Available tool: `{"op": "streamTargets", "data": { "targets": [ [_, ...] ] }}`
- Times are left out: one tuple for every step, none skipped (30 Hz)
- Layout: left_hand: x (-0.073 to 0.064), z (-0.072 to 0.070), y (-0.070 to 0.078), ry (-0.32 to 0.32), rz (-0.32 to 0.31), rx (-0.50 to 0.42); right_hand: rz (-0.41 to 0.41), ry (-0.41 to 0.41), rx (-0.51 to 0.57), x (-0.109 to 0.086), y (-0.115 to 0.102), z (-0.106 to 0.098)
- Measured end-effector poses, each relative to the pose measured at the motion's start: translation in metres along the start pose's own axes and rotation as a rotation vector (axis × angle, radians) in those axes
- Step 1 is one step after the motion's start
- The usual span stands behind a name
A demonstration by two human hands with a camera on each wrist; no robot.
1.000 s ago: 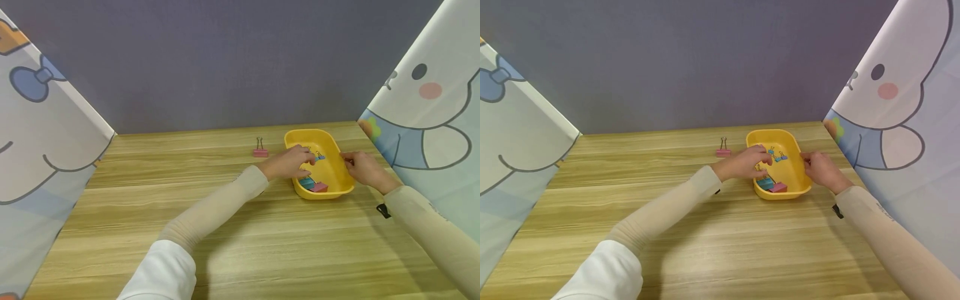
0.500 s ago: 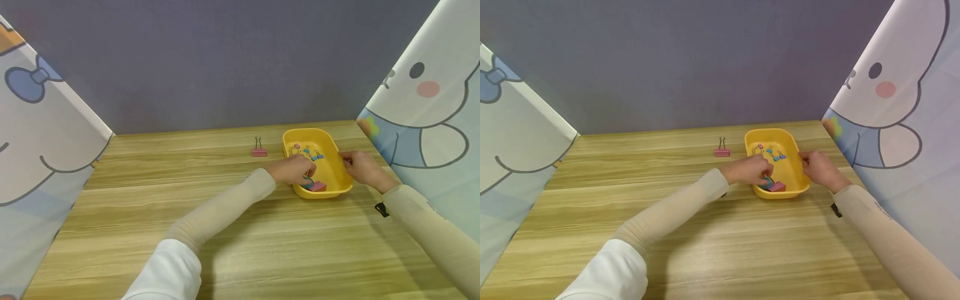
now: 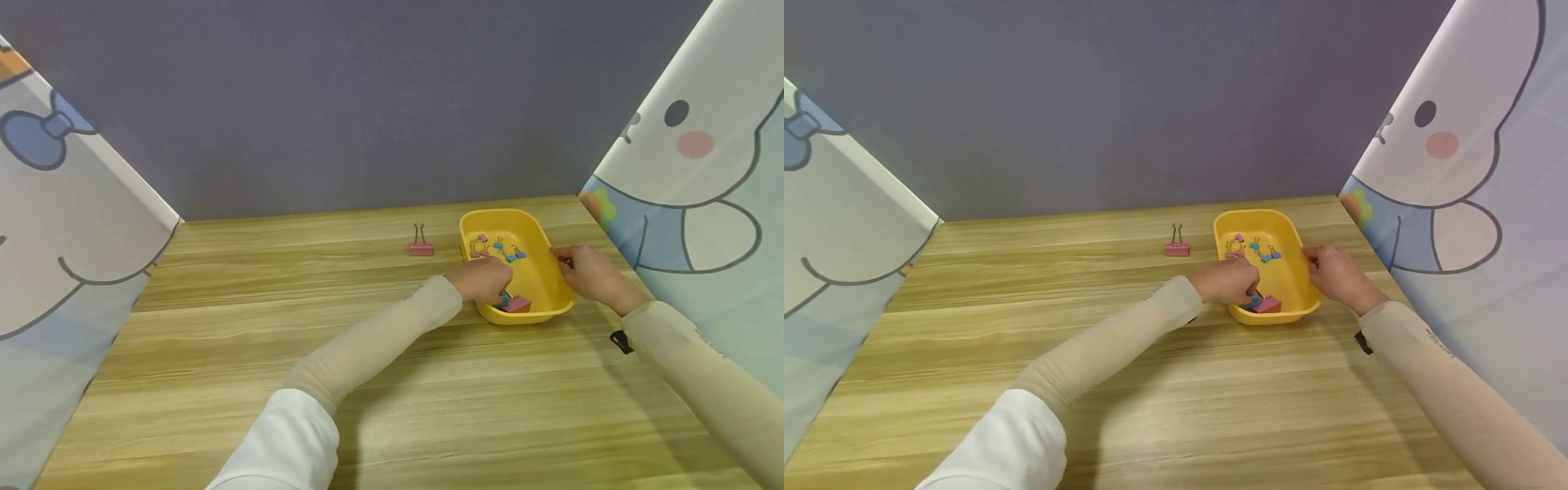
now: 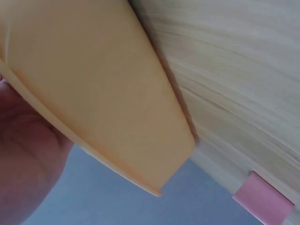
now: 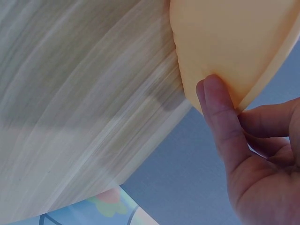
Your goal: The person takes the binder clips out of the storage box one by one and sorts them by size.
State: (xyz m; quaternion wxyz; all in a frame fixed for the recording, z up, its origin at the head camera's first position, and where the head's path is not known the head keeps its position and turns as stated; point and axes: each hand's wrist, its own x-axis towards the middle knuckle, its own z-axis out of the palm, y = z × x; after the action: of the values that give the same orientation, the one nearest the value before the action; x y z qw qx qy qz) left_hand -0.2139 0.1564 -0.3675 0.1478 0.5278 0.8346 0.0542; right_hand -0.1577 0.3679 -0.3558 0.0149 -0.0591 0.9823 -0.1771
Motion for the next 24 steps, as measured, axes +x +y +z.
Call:
{"op": "streamTargets", "data": {
  "targets": [
    [0.001,0.000,0.001,-0.007,-0.005,0.007,0.001,0.000,0.001,0.000,0.000,0.000],
    [0.001,-0.001,0.001,-0.013,-0.013,0.012,0.001,0.000,0.001,0.000,-0.001,0.000],
    [0.002,-0.001,0.002,-0.013,-0.017,0.016,0.001,-0.001,0.000,0.000,0.000,0.000],
    [0.003,-0.001,0.002,-0.013,-0.020,0.020,0.002,0.001,-0.001,0.000,0.000,0.000],
    [0.003,-0.001,0.003,-0.014,-0.022,0.019,0.002,0.000,-0.002,0.000,0.000,0.000],
    [0.003,-0.001,0.003,-0.010,-0.023,0.013,0.000,0.003,-0.008,0.000,0.000,0.000],
    [0.004,-0.001,0.003,-0.004,-0.023,0.010,-0.002,0.006,-0.011,0.000,0.000,0.000],
    [0.005,-0.001,0.003,0.005,-0.022,0.004,-0.005,0.011,-0.016,0.000,0.000,0.000],
    [0.006,0.000,0.003,0.019,-0.017,0.000,-0.008,0.017,-0.019,0.000,0.000,0.000],
    [0.007,0.001,0.003,0.030,-0.017,-0.007,-0.011,0.022,-0.022,0.000,0.000,0.000],
    [0.008,0.002,0.003,0.041,-0.021,-0.020,-0.015,0.028,-0.026,0.000,0.000,0.000],
    [0.009,0.002,0.003,0.053,-0.020,-0.028,-0.018,0.034,-0.028,0.000,-0.001,0.001],
    [0.010,0.003,0.003,0.063,-0.021,-0.033,-0.019,0.038,-0.027,0.000,-0.001,0.001],
    [0.011,0.003,0.003,0.073,-0.024,-0.041,-0.021,0.043,-0.028,0.000,-0.001,0.001],
    [0.011,0.004,0.003,0.081,-0.028,-0.045,-0.023,0.048,-0.029,0.000,-0.002,0.001],
    [0.012,0.004,0.003,0.089,-0.031,-0.050,-0.025,0.052,-0.031,-0.001,-0.002,0.001],
    [0.012,0.004,0.003,0.095,-0.034,-0.052,-0.027,0.057,-0.033,-0.001,-0.002,0.002],
    [0.011,0.005,0.003,0.099,-0.035,-0.052,-0.028,0.059,-0.032,-0.001,-0.003,0.001],
    [0.011,0.005,0.003,0.101,-0.039,-0.051,-0.028,0.061,-0.033,-0.001,-0.003,0.001],
    [0.011,0.005,0.003,0.102,-0.042,-0.050,-0.029,0.064,-0.034,-0.002,-0.003,0.001],
    [0.011,0.005,0.002,0.101,-0.045,-0.050,-0.030,0.066,-0.035,-0.002,-0.003,0.001],
    [0.010,0.005,0.002,0.098,-0.048,-0.053,-0.029,0.067,-0.035,-0.002,-0.003,0.001],
    [0.010,0.005,0.002,0.095,-0.051,-0.058,-0.027,0.068,-0.034,-0.002,-0.003,0.001],
    [0.010,0.005,0.002,0.092,-0.053,-0.060,-0.026,0.068,-0.032,-0.002,-0.003,0.002]
  ]
}}
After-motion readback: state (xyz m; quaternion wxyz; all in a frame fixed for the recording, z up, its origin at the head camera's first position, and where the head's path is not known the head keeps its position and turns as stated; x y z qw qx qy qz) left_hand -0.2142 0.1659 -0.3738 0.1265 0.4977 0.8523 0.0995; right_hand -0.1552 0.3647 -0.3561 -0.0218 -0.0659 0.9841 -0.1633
